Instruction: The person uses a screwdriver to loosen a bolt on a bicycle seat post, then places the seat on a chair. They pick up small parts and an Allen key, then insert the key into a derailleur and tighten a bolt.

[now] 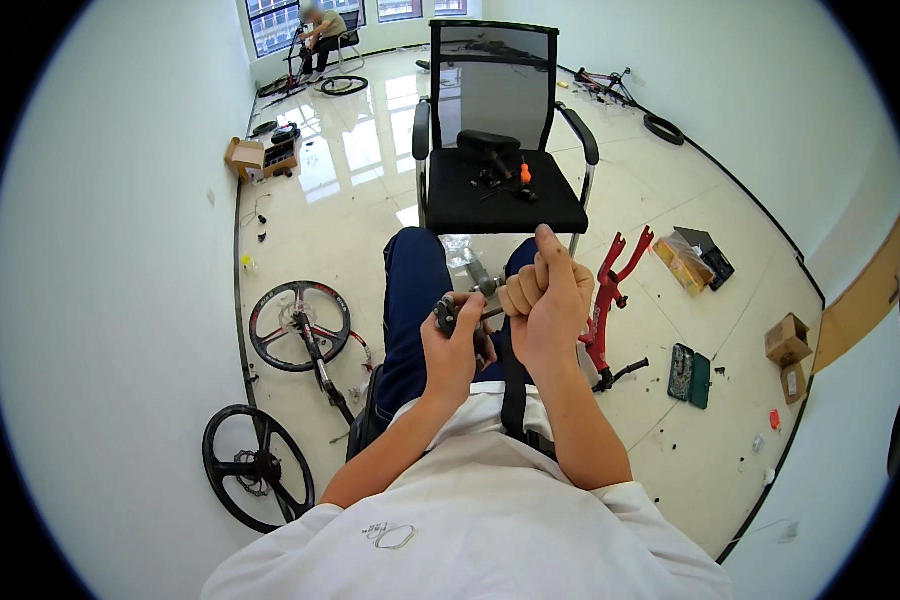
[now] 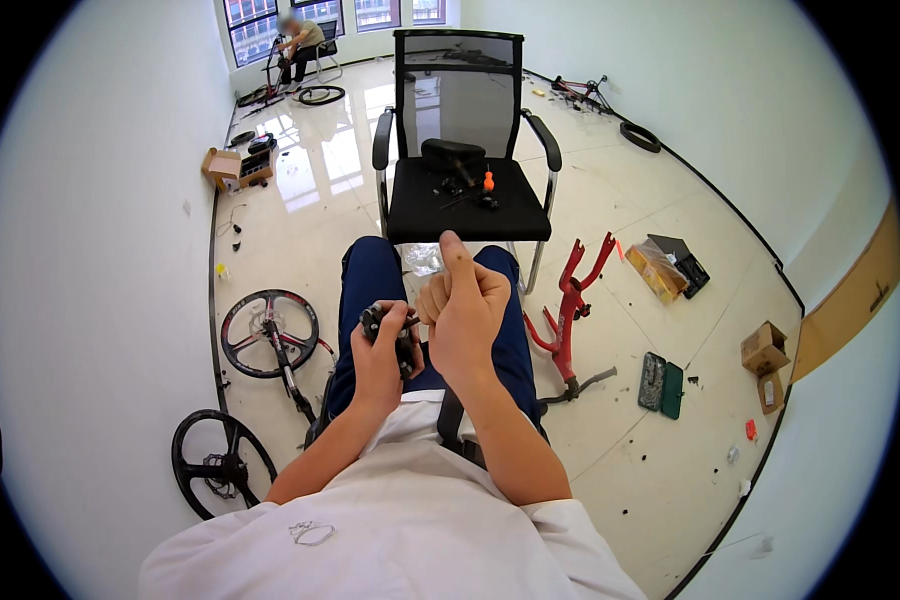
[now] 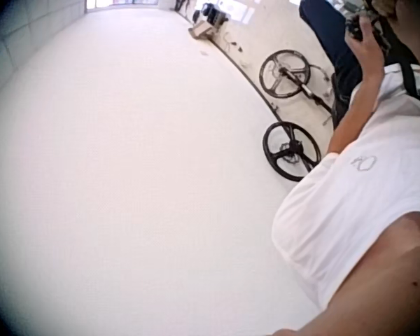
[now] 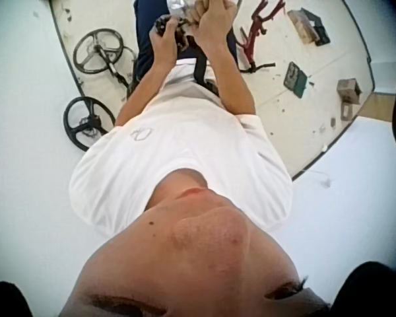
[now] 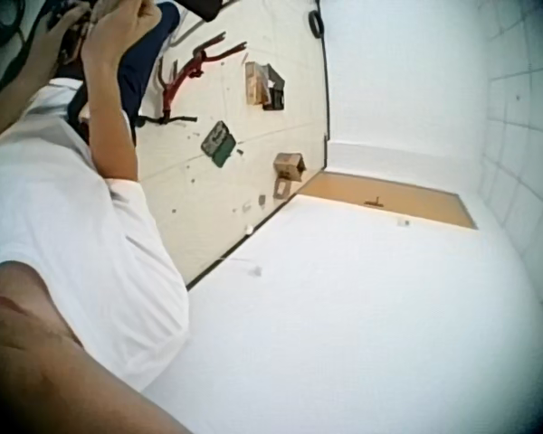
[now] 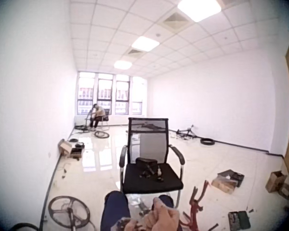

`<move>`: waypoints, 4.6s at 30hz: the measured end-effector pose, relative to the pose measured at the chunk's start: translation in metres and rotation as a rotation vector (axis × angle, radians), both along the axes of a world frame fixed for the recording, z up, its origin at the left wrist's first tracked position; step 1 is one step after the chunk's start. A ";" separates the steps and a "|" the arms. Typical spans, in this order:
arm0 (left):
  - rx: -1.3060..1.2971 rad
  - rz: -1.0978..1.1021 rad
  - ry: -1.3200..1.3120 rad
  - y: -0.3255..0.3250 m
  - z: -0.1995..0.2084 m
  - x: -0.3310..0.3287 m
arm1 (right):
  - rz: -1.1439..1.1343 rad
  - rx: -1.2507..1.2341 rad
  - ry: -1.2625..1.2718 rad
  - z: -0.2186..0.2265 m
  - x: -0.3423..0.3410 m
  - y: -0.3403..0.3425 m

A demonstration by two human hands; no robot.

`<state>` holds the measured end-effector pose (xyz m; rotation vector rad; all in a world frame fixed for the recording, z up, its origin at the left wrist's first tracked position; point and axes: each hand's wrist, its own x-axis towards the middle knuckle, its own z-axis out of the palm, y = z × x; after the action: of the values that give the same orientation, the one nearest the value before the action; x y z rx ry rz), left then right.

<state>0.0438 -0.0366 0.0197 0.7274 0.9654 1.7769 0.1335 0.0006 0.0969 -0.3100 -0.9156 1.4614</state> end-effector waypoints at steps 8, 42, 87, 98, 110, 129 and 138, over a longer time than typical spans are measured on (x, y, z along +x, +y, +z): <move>-0.121 -0.142 -0.155 -0.005 0.009 -0.010 | 0.181 0.102 -0.081 -0.006 -0.001 0.007; -0.038 -0.246 0.074 -0.012 0.025 -0.022 | 0.119 0.560 -1.088 -0.024 0.041 -0.018; -0.282 -0.834 -0.209 0.000 0.021 -0.026 | 0.117 0.842 -1.298 -0.018 0.071 0.008; -0.301 -0.832 -0.131 -0.002 0.018 -0.024 | 0.128 0.814 -1.279 -0.029 0.073 -0.002; -0.290 -0.878 -0.223 0.000 0.010 -0.025 | 0.146 0.814 -1.265 -0.028 0.075 -0.001; -0.329 -0.807 -0.236 -0.002 0.015 -0.017 | 0.187 0.764 -1.311 -0.021 0.076 -0.002; -0.251 -0.464 0.011 -0.008 0.019 -0.003 | 0.055 0.651 -1.204 -0.037 0.069 -0.015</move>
<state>0.0410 -0.0449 0.0389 0.7301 0.9175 1.2264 0.2022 -0.0148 0.0604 -0.6887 -2.2941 0.8408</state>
